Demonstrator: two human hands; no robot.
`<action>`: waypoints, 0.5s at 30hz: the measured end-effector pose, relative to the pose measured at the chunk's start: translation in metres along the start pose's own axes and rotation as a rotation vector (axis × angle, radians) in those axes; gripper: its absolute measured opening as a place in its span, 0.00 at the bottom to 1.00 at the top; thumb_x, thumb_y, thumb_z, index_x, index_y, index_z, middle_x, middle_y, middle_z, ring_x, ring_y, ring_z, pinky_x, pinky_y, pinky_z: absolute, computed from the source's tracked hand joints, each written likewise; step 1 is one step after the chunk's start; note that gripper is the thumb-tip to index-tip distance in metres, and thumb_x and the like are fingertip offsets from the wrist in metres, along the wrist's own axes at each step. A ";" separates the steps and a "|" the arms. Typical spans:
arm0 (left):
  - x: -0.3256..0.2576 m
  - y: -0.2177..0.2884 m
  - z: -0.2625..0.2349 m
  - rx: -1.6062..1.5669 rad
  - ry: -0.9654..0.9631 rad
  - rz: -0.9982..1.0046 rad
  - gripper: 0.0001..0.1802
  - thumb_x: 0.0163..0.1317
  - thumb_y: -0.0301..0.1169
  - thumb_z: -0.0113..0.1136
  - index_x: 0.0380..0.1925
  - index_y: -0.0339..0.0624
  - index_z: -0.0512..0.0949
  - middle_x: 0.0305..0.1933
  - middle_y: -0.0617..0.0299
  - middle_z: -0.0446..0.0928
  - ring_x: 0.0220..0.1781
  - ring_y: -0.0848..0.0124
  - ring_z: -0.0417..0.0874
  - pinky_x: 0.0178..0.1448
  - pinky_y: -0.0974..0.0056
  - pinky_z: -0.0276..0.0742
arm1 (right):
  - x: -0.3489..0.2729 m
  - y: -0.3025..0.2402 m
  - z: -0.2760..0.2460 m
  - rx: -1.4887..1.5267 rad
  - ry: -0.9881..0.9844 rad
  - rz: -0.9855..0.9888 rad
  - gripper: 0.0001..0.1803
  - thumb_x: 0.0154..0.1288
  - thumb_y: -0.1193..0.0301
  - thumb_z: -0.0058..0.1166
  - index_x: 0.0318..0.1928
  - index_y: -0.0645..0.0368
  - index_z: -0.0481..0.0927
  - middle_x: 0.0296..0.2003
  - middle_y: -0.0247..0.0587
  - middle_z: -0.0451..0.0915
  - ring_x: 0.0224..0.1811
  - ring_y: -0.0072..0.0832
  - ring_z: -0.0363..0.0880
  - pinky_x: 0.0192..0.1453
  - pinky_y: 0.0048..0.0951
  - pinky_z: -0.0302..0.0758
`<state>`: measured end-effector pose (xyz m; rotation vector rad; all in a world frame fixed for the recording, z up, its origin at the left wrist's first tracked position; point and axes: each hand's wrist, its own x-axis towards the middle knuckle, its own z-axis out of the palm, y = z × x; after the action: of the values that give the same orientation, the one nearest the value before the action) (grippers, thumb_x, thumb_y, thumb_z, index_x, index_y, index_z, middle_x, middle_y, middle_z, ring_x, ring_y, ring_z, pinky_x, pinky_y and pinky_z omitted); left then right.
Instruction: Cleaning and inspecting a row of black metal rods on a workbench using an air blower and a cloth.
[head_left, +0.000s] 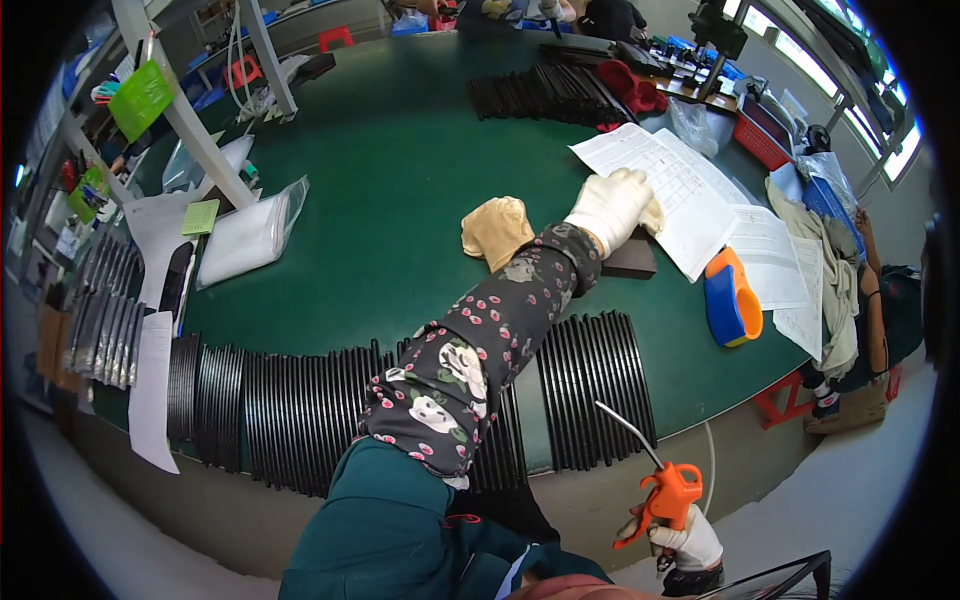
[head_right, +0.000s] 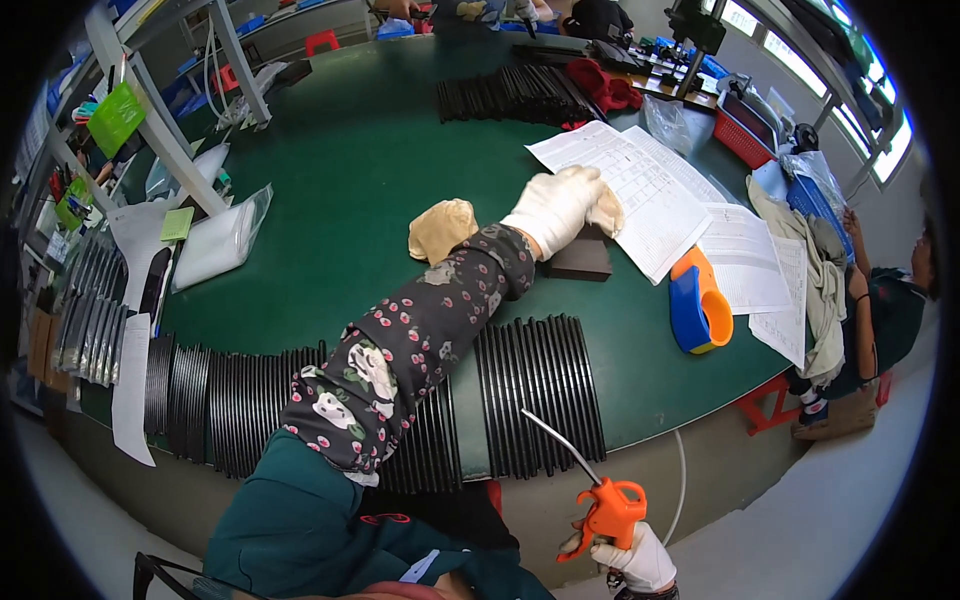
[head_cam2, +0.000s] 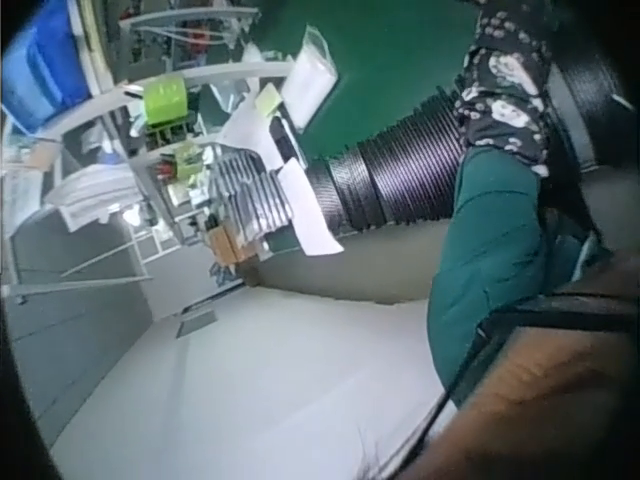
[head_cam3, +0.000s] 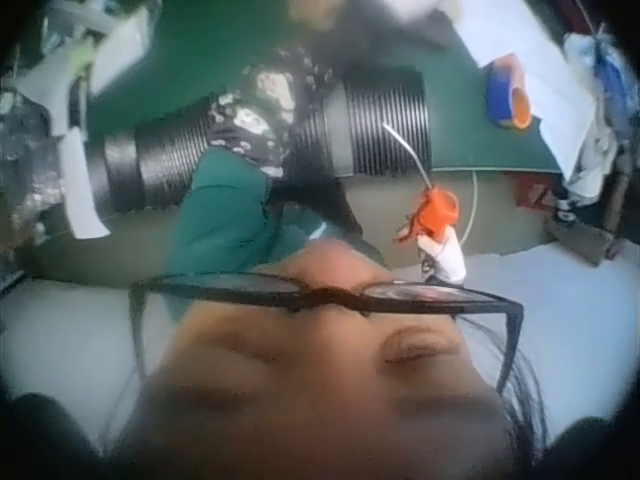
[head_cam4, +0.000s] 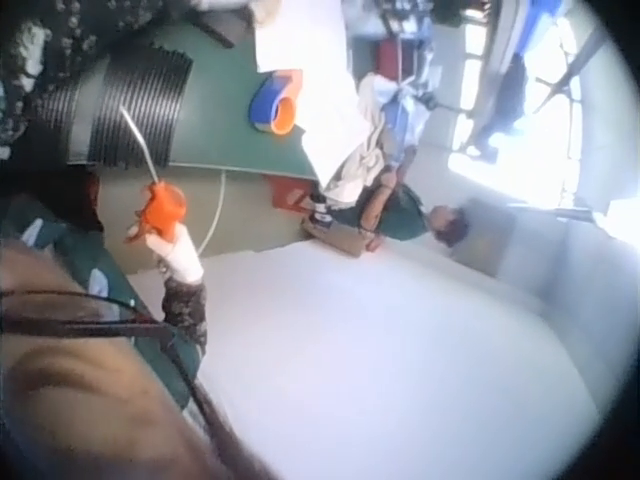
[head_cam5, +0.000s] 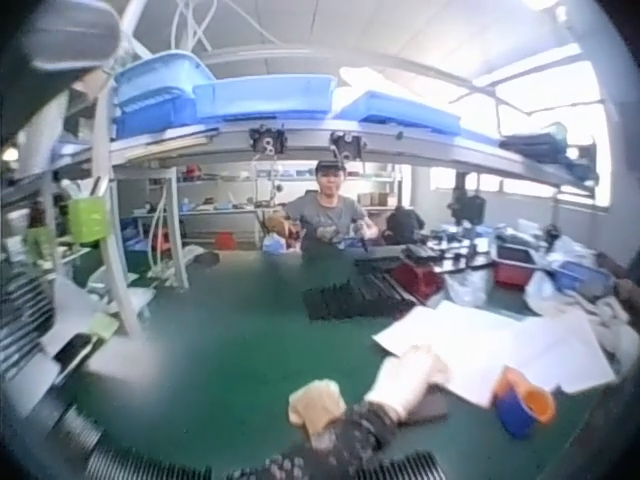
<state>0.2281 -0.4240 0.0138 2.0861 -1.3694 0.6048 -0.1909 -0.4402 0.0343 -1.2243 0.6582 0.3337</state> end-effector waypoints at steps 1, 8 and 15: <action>0.001 0.000 -0.015 -0.121 0.108 -0.099 0.11 0.60 0.31 0.52 0.41 0.46 0.78 0.43 0.53 0.78 0.48 0.57 0.80 0.50 0.59 0.78 | 0.002 -0.001 -0.001 -0.021 -0.014 0.003 0.29 0.54 0.66 0.68 0.52 0.70 0.73 0.39 0.54 0.84 0.20 0.19 0.73 0.23 0.17 0.65; -0.040 -0.018 -0.105 0.018 -0.398 -0.034 0.08 0.54 0.32 0.59 0.33 0.42 0.79 0.36 0.51 0.80 0.47 0.55 0.80 0.49 0.55 0.78 | 0.010 0.013 -0.015 -0.022 -0.008 -0.044 0.30 0.51 0.64 0.71 0.49 0.69 0.73 0.36 0.55 0.85 0.17 0.22 0.76 0.19 0.16 0.67; -0.140 -0.058 -0.184 0.089 -0.355 -0.134 0.22 0.58 0.32 0.61 0.54 0.43 0.73 0.63 0.53 0.71 0.69 0.57 0.67 0.73 0.50 0.58 | 0.023 0.019 -0.017 -0.032 -0.096 -0.064 0.31 0.50 0.64 0.71 0.49 0.69 0.73 0.35 0.55 0.84 0.21 0.23 0.78 0.20 0.16 0.68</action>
<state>0.2176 -0.1879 0.0477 2.4197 -1.3936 0.2502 -0.1886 -0.4525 0.0024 -1.2496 0.5312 0.3482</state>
